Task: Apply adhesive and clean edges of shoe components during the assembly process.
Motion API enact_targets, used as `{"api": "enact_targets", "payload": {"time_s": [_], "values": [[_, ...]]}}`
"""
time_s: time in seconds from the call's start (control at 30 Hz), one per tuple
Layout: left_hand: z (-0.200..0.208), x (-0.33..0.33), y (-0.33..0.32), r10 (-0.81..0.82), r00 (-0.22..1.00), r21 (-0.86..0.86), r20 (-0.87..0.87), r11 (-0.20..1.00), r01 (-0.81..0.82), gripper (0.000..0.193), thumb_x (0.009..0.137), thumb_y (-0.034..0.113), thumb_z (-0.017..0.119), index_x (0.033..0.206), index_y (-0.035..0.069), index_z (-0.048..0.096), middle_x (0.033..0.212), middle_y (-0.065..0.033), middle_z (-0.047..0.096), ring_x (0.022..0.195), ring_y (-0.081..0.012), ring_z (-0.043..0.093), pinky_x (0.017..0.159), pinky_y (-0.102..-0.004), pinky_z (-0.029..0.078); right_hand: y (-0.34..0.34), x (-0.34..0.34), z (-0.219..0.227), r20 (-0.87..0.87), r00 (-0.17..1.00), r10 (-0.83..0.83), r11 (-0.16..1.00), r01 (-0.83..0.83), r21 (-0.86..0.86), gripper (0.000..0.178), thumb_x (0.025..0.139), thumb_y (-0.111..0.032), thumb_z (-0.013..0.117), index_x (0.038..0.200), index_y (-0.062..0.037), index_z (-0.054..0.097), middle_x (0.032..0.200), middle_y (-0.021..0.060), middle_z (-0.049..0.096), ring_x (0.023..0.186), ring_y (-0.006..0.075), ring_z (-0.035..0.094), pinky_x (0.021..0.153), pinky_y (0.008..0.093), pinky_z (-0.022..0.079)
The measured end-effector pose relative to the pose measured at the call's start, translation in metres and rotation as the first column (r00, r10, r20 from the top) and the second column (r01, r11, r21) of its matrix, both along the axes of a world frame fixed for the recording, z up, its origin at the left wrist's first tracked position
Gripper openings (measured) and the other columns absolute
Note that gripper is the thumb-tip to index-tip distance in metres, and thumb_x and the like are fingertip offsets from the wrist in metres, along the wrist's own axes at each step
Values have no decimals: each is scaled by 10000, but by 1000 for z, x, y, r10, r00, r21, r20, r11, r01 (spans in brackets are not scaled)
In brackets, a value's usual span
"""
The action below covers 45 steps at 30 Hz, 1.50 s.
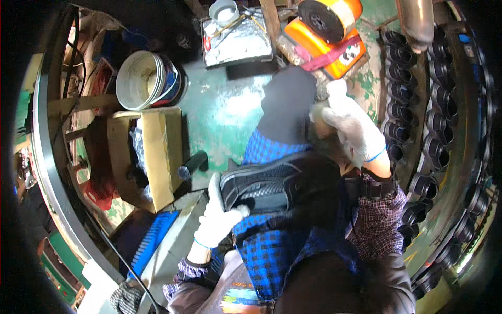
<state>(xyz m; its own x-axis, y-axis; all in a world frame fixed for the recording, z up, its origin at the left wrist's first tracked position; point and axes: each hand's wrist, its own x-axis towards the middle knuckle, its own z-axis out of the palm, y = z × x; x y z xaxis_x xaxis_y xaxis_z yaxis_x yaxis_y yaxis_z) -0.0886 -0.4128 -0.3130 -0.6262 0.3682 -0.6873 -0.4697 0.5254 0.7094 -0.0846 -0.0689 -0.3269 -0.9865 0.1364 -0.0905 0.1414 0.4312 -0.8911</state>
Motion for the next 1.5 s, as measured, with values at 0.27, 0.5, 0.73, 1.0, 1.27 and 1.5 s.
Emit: {"api": "enact_targets", "payload": {"time_s": [0.27,0.5,0.73,1.0,1.27,1.5], "values": [[13,-60,-23,-479,863,-49,-162,877,478,1065,580,347,826,1400,-5,244,1385,-261,310,1288,-383,324,1031,-433,319,4,-202,-59,-47,970,241,850,-187,492,252,864,-259,517,962,-49,614,918,130,641,875,291,603,755,355,476],[-62,-166,26,231,922,47,-310,973,-227,473,841,108,560,1274,-44,449,1234,-189,530,1161,-269,489,991,-353,367,0,-294,-151,324,900,293,794,-418,442,297,824,-298,511,924,-56,652,795,189,629,784,345,610,722,388,471],[-189,-322,82,-145,510,-235,-848,965,-117,540,750,256,640,1234,50,518,1274,-204,475,1212,-379,387,1025,-451,308,-17,-304,-148,352,931,99,767,-297,568,282,719,-282,562,796,-36,678,835,180,655,783,345,628,722,398,500],[-231,-398,135,-428,383,-506,-819,853,-130,560,710,511,626,1176,203,587,1360,-72,387,1225,-345,312,927,-659,239,-29,-299,-139,-352,931,91,607,228,761,170,700,-241,622,754,-83,657,686,120,604,647,314,602,584,401,481],[-246,-402,130,-190,347,-251,-918,958,-140,519,673,414,719,1070,94,627,1292,-132,448,1210,-379,356,981,-536,298,-35,-303,-138,-311,947,-78,778,253,576,215,764,-315,608,731,-106,644,684,123,619,647,321,615,582,420,484],[-195,-338,114,575,747,446,-333,794,-413,465,816,56,633,1237,-56,470,990,-71,590,866,-127,572,780,-225,476,-73,-293,-108,-311,950,27,915,102,391,237,774,-340,589,662,-134,621,567,102,579,481,275,579,465,384,458]]}}
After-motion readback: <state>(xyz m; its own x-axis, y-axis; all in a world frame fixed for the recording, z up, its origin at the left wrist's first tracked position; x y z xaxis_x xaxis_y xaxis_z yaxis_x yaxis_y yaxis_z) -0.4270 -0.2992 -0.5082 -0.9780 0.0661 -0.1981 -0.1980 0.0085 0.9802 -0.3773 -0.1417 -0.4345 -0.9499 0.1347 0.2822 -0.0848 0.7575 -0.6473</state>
